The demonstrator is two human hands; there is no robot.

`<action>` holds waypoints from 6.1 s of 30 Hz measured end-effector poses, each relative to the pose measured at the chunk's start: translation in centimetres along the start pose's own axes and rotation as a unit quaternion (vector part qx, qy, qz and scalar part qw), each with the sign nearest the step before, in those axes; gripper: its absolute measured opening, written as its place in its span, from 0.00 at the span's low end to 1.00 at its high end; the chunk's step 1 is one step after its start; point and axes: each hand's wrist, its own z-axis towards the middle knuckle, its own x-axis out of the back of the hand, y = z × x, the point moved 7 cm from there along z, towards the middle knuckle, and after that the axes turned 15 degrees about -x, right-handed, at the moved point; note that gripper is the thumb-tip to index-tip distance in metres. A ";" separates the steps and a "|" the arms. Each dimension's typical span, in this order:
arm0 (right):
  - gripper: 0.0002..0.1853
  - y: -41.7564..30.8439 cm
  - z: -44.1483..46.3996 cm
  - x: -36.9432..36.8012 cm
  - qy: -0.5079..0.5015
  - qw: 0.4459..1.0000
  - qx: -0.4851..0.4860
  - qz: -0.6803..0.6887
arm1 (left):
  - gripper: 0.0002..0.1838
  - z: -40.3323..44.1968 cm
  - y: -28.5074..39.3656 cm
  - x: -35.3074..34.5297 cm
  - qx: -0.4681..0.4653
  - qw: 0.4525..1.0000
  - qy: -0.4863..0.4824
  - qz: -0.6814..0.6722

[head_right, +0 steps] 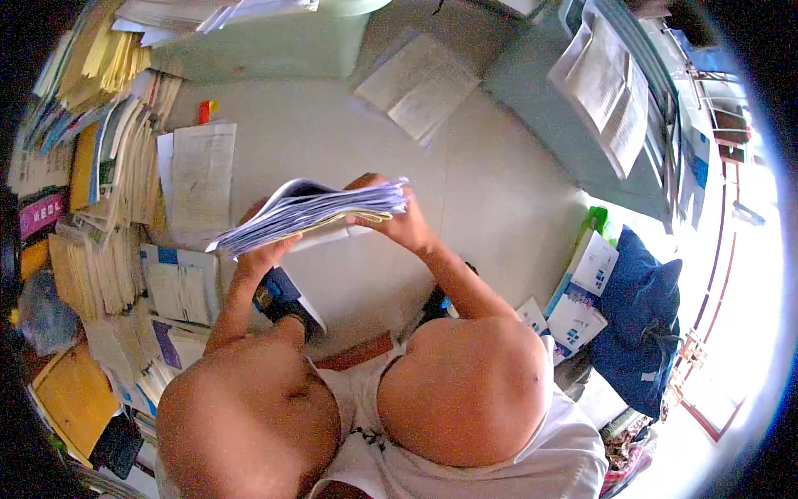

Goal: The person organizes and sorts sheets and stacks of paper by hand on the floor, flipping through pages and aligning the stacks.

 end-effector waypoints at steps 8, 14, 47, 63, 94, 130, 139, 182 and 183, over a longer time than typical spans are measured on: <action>0.26 6.4 1.8 1.4 0.054 0.969 0.053 -0.236 | 0.15 -0.7 -5.8 0.7 -0.102 0.992 0.065 0.049; 0.16 3.0 1.6 0.3 0.052 0.998 -0.044 0.016 | 0.20 -0.4 -5.9 2.3 0.096 0.993 0.029 0.058; 0.23 11.5 1.6 3.9 0.136 0.966 -0.180 0.128 | 0.40 -4.3 -15.5 11.8 0.148 0.747 -0.020 0.648; 0.26 11.9 1.0 4.1 0.151 0.963 -0.184 0.127 | 0.49 -1.4 -16.2 13.3 0.190 0.782 -0.105 0.584; 0.21 15.9 0.4 5.2 0.206 0.948 -0.188 0.152 | 0.33 0.4 -14.0 13.1 0.245 0.762 -0.046 0.597; 0.28 13.2 5.2 4.3 0.091 0.974 -0.205 0.017 | 0.17 -5.0 -14.6 0.3 0.179 0.954 0.148 0.190; 0.30 9.4 4.1 4.2 0.286 0.925 -0.057 -0.243 | 0.28 -3.4 -11.7 -1.8 0.099 0.954 0.088 0.268; 0.22 1.8 0.2 4.4 0.023 0.991 0.015 -0.131 | 0.28 4.2 -1.0 -2.1 0.009 0.995 -0.064 -0.070; 0.22 3.3 0.7 4.8 0.025 0.991 0.014 -0.130 | 0.28 3.7 -2.0 -2.3 0.027 0.995 -0.081 -0.054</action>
